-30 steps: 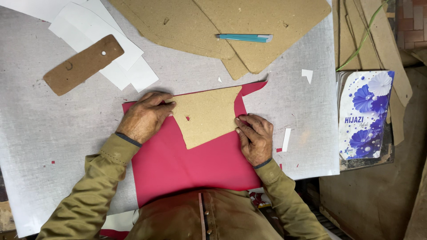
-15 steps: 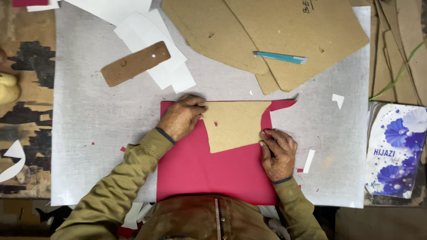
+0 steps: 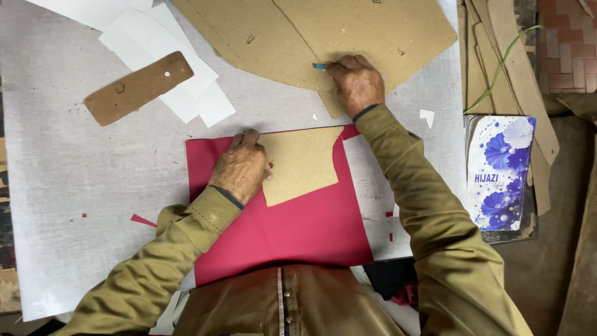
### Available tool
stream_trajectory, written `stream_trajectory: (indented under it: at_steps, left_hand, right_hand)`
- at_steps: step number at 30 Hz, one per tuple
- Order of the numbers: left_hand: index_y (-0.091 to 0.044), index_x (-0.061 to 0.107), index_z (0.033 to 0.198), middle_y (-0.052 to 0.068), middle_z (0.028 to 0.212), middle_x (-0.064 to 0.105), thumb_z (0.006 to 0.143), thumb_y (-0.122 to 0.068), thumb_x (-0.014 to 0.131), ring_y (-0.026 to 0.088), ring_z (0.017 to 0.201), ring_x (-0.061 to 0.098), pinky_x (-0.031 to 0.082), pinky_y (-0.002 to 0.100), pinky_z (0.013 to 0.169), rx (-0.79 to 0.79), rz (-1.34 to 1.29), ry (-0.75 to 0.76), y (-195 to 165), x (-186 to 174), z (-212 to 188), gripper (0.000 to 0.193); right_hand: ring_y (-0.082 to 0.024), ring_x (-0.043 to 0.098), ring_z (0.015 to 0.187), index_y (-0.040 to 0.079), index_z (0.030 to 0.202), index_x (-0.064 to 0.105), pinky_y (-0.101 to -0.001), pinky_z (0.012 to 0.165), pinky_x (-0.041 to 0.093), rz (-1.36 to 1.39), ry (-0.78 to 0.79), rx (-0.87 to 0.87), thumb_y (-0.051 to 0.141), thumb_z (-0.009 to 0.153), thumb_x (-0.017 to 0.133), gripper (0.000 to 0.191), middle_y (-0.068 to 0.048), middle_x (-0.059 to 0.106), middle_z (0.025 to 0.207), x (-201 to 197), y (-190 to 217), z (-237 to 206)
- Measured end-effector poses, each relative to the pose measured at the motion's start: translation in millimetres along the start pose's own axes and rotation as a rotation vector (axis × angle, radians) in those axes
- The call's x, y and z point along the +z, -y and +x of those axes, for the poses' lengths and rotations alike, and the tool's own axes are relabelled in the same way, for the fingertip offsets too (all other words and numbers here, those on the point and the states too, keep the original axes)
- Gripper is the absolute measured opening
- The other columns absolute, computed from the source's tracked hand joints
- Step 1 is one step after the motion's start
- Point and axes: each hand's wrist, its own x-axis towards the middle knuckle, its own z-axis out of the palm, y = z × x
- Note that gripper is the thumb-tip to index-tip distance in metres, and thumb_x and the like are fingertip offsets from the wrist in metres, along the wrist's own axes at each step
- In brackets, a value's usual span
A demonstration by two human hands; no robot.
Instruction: The person uses cardboard templates to trace and cut shapes from a large sheet of red fabric using a utility knife. They repeatedly position templates, trace outlines, and cut out the pieces, accumulating multiple cut fabric shapes on the work surface.
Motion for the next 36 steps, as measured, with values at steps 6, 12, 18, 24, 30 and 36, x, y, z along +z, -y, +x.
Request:
stream_trajectory:
  at_steps: [6, 12, 18, 24, 30, 36]
  left_hand:
    - [-0.033, 0.024, 0.159, 0.017, 0.149, 0.038, 0.091, 0.004, 0.056, 0.044, 0.132, 0.045, 0.054, 0.048, 0.098, 0.171, 0.142, 0.184, -25, 6, 23, 0.084]
    - [-0.043, 0.015, 0.159, 0.019, 0.159, 0.03, 0.095, -0.008, 0.063, 0.045, 0.122, 0.055, 0.061, 0.05, 0.087, 0.258, 0.251, 0.265, -55, -13, 61, 0.087]
    - [-0.05, -0.005, 0.163, 0.021, 0.146, 0.048, 0.076, -0.019, 0.088, 0.043, 0.121, 0.062, 0.064, 0.058, 0.086, 0.129, 0.255, 0.595, -71, -23, 88, 0.131]
    - [-0.046, 0.001, 0.163, 0.022, 0.138, 0.056, 0.066, -0.014, 0.095, 0.038, 0.125, 0.06, 0.059, 0.048, 0.094, 0.228, 0.234, 0.534, -69, -14, 95, 0.139]
    - [-0.045, 0.002, 0.165, 0.021, 0.125, 0.066, 0.071, -0.009, 0.091, 0.037, 0.116, 0.068, 0.064, 0.049, 0.087, 0.187, 0.215, 0.541, -68, -13, 94, 0.134]
    - [-0.039, 0.002, 0.165, 0.016, 0.118, 0.072, 0.067, -0.011, 0.095, 0.033, 0.114, 0.068, 0.06, 0.045, 0.091, 0.249, 0.218, 0.503, -67, -15, 90, 0.138]
  right_hand:
    - [-0.025, 0.069, 0.092, 0.002, 0.124, 0.073, -0.03, 0.076, 0.064, 0.014, -0.076, -0.002, -0.008, 0.09, 0.062, 0.037, -0.018, 0.068, 0.117, -21, -25, -6]
    - [-0.014, 0.054, 0.055, 0.002, 0.129, 0.064, -0.0281, 0.042, 0.048, 0.715, -0.053, 0.886, 0.003, 0.101, 0.044, 0.034, -0.005, 0.064, 0.091, -88, -12, -104]
    - [-0.01, 0.064, 0.067, 0.0, 0.129, 0.069, -0.0285, 0.062, 0.057, 0.909, 0.037, 0.775, 0.007, 0.102, 0.063, 0.028, -0.004, 0.067, 0.081, -70, 34, -162]
    - [-0.02, 0.064, 0.063, 0.002, 0.131, 0.069, -0.0328, 0.059, 0.056, 0.402, 0.014, 0.479, 0.004, 0.09, 0.073, 0.041, -0.015, 0.067, 0.083, -49, 57, -133]
    - [-0.03, 0.07, 0.072, 0.003, 0.124, 0.072, -0.0388, 0.064, 0.059, 0.29, 0.03, 0.362, 0.002, 0.088, 0.071, 0.036, -0.019, 0.07, 0.089, -43, 55, -120]
    - [-0.025, 0.073, 0.069, 0.006, 0.117, 0.075, -0.0348, 0.064, 0.061, 0.243, 0.078, 0.299, 0.0, 0.088, 0.071, 0.03, -0.015, 0.073, 0.088, -61, 50, -160]
